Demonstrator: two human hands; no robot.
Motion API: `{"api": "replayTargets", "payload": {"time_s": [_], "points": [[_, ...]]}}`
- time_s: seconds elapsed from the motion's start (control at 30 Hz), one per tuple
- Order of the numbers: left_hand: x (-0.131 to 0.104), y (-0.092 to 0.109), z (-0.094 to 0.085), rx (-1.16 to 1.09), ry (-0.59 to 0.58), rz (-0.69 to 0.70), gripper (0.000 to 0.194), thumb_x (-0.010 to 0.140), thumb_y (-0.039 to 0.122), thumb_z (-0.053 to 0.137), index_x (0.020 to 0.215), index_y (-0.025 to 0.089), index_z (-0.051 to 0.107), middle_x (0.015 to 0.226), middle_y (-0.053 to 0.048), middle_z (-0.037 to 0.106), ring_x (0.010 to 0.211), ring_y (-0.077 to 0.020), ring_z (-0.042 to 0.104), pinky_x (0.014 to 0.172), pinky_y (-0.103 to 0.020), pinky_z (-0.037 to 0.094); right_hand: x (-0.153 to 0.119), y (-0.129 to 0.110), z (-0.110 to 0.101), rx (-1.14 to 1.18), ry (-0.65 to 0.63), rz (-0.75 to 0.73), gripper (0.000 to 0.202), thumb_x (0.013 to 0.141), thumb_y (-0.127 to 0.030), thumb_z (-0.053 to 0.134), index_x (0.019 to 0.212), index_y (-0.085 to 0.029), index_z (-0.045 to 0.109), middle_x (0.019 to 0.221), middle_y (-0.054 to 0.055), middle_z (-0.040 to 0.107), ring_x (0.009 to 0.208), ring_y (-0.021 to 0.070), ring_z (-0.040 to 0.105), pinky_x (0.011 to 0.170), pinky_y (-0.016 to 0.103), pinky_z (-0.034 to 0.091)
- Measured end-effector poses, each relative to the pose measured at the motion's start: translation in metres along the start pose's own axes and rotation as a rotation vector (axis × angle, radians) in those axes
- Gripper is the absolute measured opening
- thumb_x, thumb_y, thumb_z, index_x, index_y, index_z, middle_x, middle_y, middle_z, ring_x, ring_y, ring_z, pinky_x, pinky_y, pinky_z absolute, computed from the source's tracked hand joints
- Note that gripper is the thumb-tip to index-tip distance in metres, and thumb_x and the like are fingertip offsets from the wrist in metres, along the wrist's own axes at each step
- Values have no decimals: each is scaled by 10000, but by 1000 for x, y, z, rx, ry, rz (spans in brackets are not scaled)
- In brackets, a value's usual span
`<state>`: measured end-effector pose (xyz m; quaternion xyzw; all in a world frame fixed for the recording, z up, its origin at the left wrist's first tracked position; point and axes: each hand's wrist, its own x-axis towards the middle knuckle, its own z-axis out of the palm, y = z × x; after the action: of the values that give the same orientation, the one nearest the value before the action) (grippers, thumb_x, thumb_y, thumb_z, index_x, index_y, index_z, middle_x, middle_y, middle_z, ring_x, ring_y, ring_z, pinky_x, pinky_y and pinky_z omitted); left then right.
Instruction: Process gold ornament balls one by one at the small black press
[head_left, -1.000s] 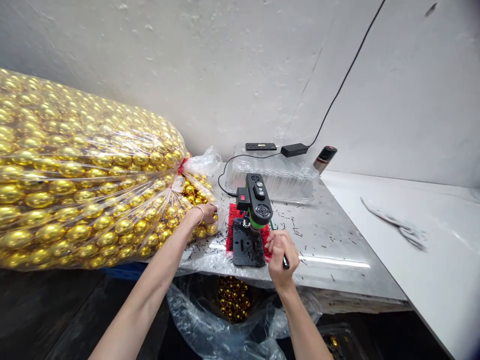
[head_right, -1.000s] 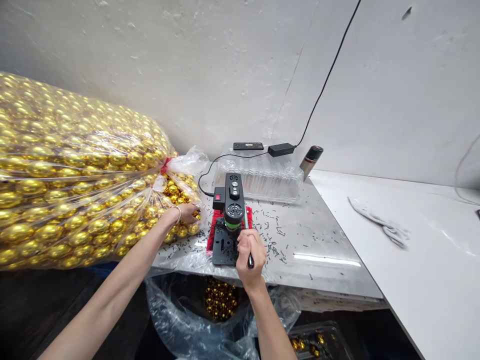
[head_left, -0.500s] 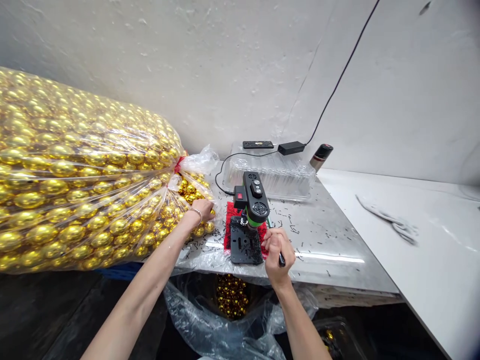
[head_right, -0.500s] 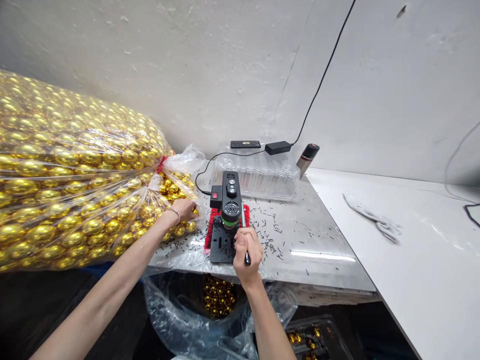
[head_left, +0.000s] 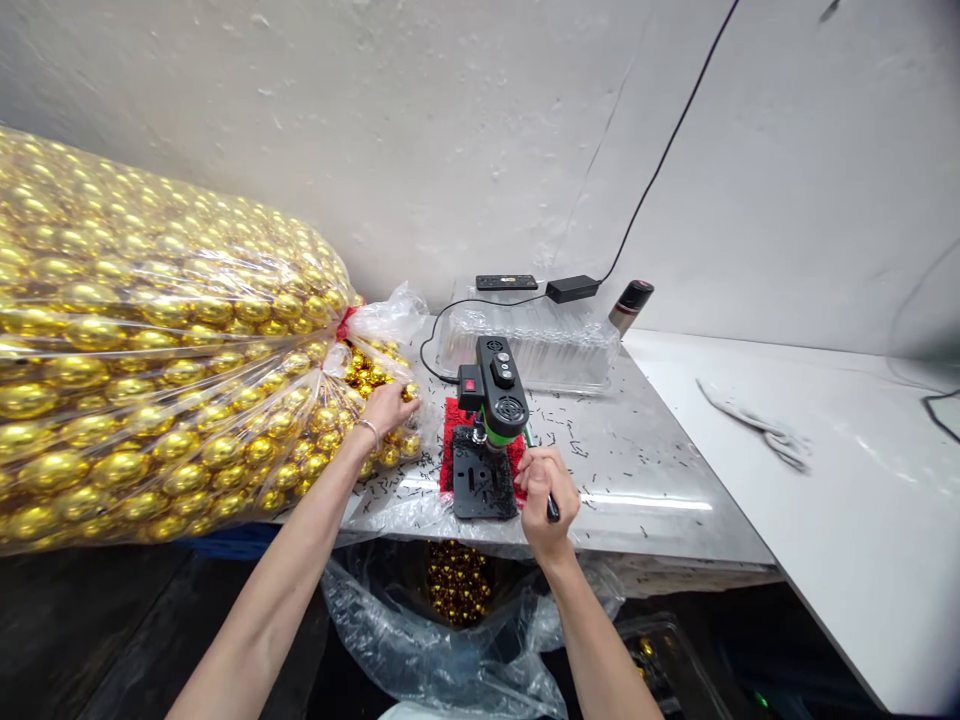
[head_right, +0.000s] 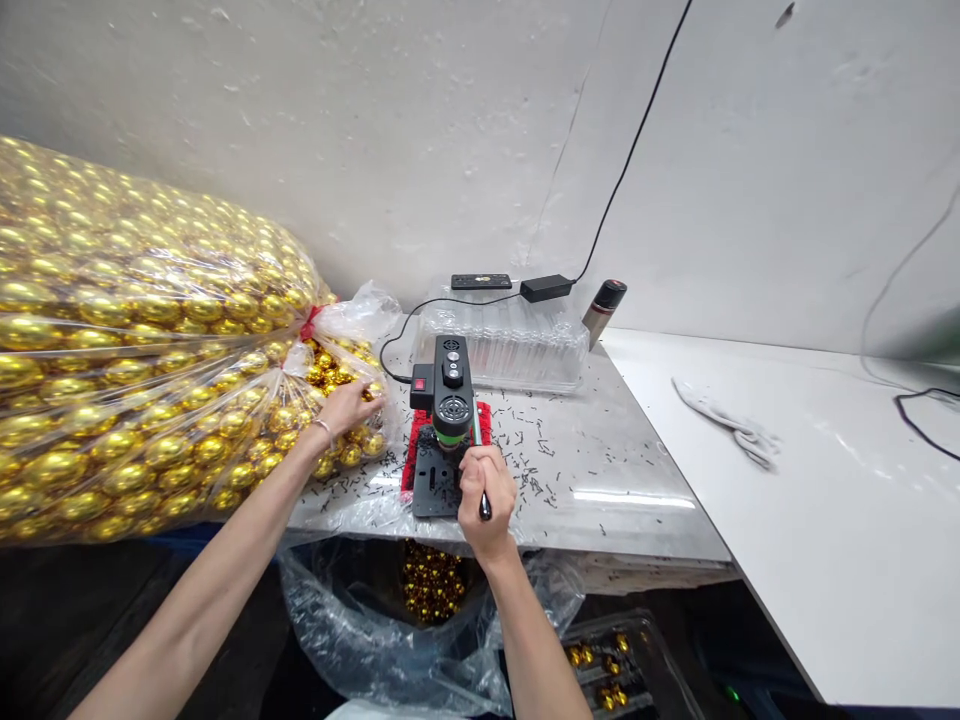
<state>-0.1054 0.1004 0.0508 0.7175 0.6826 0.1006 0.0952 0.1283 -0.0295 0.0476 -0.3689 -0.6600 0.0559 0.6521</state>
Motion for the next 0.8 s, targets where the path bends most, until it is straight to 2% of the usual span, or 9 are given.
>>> {"api": "replayTargets", "payload": {"time_s": [0.03,0.1,0.2,0.27,0.37,0.47,0.57,0.67,0.8], "points": [[-5,-1,-6,-104,57,-28,428,858,366,506,1201,129,600,1124,-137,658,1009,-256,618,854,-335,488,0,0,0,-4,0,5,299,907,-123,376,635,-197,477,663,16,516,655,141,526,571,289,407],[-20,-3,-17,-448,141,-70,494,833,443,544,1207,126,602,1145,-119,644,964,-234,629,838,-340,503,0,-1,0,-8,3,19,301,908,-129,374,634,-198,479,668,18,521,652,142,529,568,290,411],[-52,-2,-21,-1047,117,-64,603,771,493,628,1261,148,564,1075,-82,663,863,-197,655,748,-319,525,-1,0,1,8,18,38,305,909,-135,379,625,-200,471,660,15,513,653,143,528,565,290,414],[-73,6,-9,-1282,32,-69,608,736,497,670,1232,157,584,1036,-77,673,840,-185,659,694,-291,520,-3,0,2,22,33,52,305,908,-133,387,621,-201,465,655,12,507,653,142,527,564,289,414],[-94,26,28,-1425,-121,-126,548,687,487,716,1116,150,656,1016,-92,691,824,-177,655,646,-262,500,-3,1,3,23,43,54,304,908,-125,385,624,-202,458,652,8,502,652,139,522,567,288,413],[-98,48,68,-1401,-223,-184,605,648,476,747,1149,149,651,1030,-96,710,833,-193,653,607,-263,488,-1,0,1,7,14,28,294,908,-108,378,640,-200,459,662,7,500,665,134,520,579,283,414],[-94,64,90,-1250,-199,-142,550,681,415,730,1152,140,655,1044,-86,723,886,-215,662,696,-296,512,0,-1,-1,-14,-24,12,284,906,-94,374,656,-200,459,671,8,504,678,132,525,593,282,417],[-90,70,90,-972,-129,-27,445,750,355,677,1146,152,668,1021,-76,736,923,-230,673,823,-327,505,1,-2,-3,-32,-40,20,283,908,-96,368,661,-200,458,681,12,511,686,133,535,598,281,420],[-90,75,78,-519,-75,127,389,800,313,647,1159,165,664,1066,-108,723,986,-274,666,872,-361,490,0,-3,-3,-33,-40,22,290,911,-107,369,651,-200,457,680,13,515,679,132,535,604,281,425]]}}
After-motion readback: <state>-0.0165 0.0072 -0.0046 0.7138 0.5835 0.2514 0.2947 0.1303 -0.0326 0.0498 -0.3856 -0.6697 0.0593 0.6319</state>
